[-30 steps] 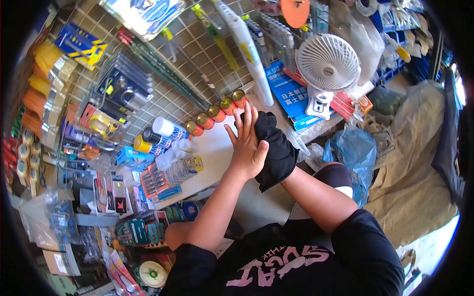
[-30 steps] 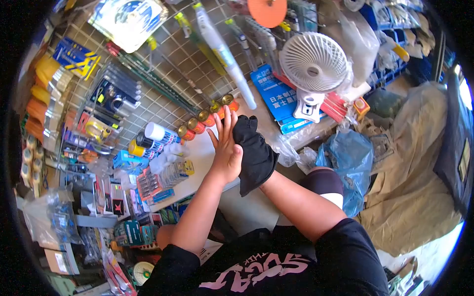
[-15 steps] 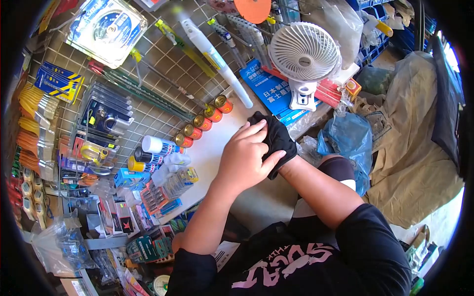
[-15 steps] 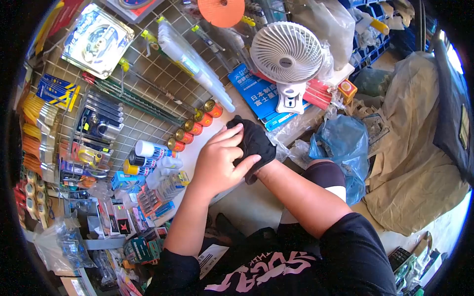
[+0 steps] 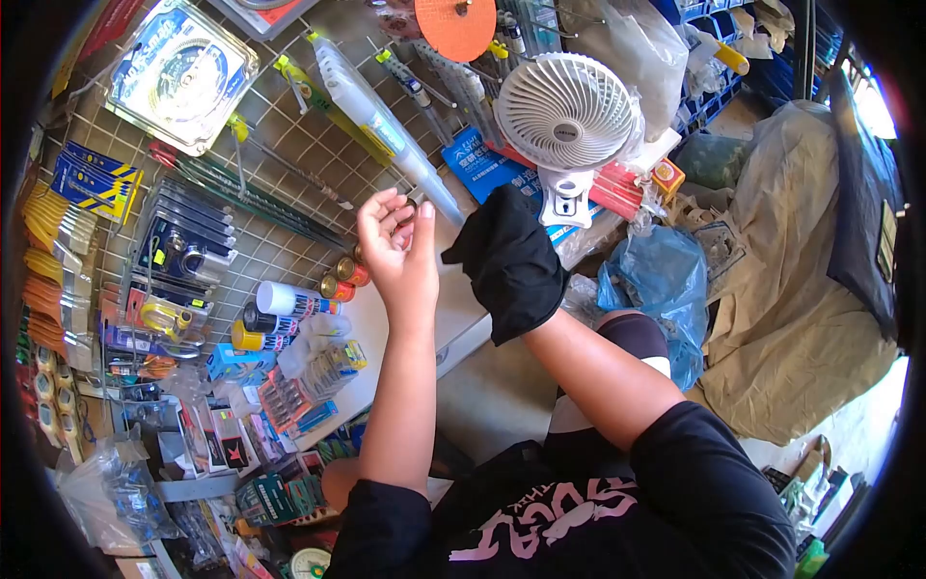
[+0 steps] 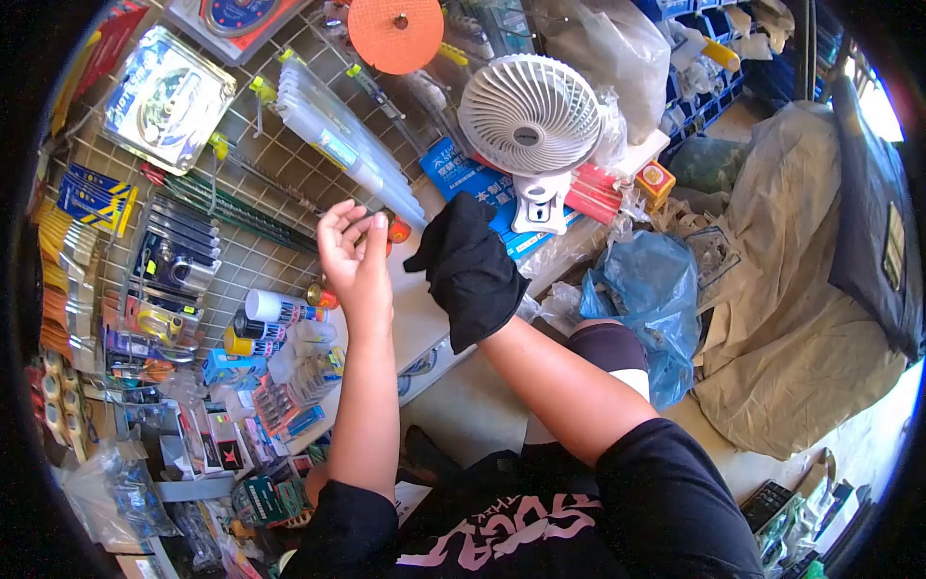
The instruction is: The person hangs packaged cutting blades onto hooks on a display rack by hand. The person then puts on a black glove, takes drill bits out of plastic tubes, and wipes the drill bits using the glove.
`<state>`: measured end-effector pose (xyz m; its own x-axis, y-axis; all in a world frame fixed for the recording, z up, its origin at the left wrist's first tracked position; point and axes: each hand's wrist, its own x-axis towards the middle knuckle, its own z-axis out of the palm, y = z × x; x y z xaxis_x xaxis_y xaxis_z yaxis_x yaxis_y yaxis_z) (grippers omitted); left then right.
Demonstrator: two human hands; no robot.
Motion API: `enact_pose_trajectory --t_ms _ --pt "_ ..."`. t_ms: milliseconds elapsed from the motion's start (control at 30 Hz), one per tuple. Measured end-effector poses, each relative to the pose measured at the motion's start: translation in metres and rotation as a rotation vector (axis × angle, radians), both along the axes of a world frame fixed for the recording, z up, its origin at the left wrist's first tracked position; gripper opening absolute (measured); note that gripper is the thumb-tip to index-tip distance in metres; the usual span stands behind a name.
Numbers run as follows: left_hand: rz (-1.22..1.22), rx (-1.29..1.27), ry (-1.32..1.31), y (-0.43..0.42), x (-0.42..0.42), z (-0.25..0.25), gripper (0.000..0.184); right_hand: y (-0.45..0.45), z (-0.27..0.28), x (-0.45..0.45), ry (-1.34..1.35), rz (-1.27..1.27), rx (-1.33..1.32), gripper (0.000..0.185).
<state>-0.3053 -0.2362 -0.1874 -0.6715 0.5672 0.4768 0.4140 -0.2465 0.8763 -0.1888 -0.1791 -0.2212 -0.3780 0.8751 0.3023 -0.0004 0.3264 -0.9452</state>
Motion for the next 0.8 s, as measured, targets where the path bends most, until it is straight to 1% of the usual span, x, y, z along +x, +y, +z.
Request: enact_pose_trajectory --t_ms 67,100,167,233,267,300,333,367,400,433,500,567,633,667,767,800 --pt "-0.002 -0.036 0.013 0.006 -0.001 -0.004 0.044 -0.001 -0.003 0.000 0.010 -0.071 0.135 0.032" --pt "0.009 -0.035 0.009 0.007 0.001 -0.006 0.041 0.001 -0.005 0.001 0.015 -0.112 0.204 0.031" --pt "0.025 -0.036 0.001 0.012 0.006 -0.012 0.035 0.010 -0.016 -0.001 -0.279 -0.212 0.554 0.027" --pt "0.307 -0.029 0.479 0.009 0.013 -0.016 0.028 0.015 -0.025 -0.002 -0.315 -0.199 0.624 0.024" --pt "0.359 0.020 0.643 0.004 0.021 -0.019 0.031 0.016 -0.028 -0.004 -0.198 -0.140 0.519 0.023" --pt "0.257 0.124 0.706 0.002 0.032 -0.014 0.030 0.017 -0.033 -0.006 -0.081 -0.086 0.410 0.022" --pt "0.133 0.124 0.643 0.006 0.046 -0.010 0.030 0.018 -0.043 -0.009 0.108 -0.014 0.388 0.023" --pt "0.017 0.122 0.574 0.009 0.061 -0.006 0.029 0.015 -0.044 -0.002 0.068 0.156 0.213 0.036" --pt "-0.031 0.106 0.541 0.018 0.071 -0.001 0.030 0.012 -0.047 -0.002 0.069 0.194 0.167 0.038" --pt "-0.078 0.093 0.508 0.032 0.075 0.006 0.033 0.010 -0.051 -0.004 0.074 0.202 0.147 0.039" --pt "-0.081 0.104 0.709 0.060 0.075 0.018 0.045 0.004 -0.057 -0.010 0.072 0.132 0.198 0.042" --pt "-0.084 0.046 1.013 0.087 0.074 0.037 0.057 -0.001 -0.064 -0.016 0.062 0.071 0.234 0.044" --pt "-0.083 0.017 1.209 0.116 0.076 0.048 0.065 -0.006 -0.072 -0.021 0.058 0.037 0.246 0.047" --pt "-0.105 -0.007 1.238 0.132 0.077 0.049 0.069 -0.006 -0.074 -0.025 0.051 0.023 0.252 0.048" --pt "-0.133 -0.028 1.349 0.159 0.085 0.049 0.071 -0.006 -0.076 -0.026 0.049 -0.019 0.264 0.052" --pt "-0.136 -0.076 1.393 0.165 0.084 0.048 0.074 -0.006 -0.071 -0.026 0.063 -0.049 0.274 0.053"
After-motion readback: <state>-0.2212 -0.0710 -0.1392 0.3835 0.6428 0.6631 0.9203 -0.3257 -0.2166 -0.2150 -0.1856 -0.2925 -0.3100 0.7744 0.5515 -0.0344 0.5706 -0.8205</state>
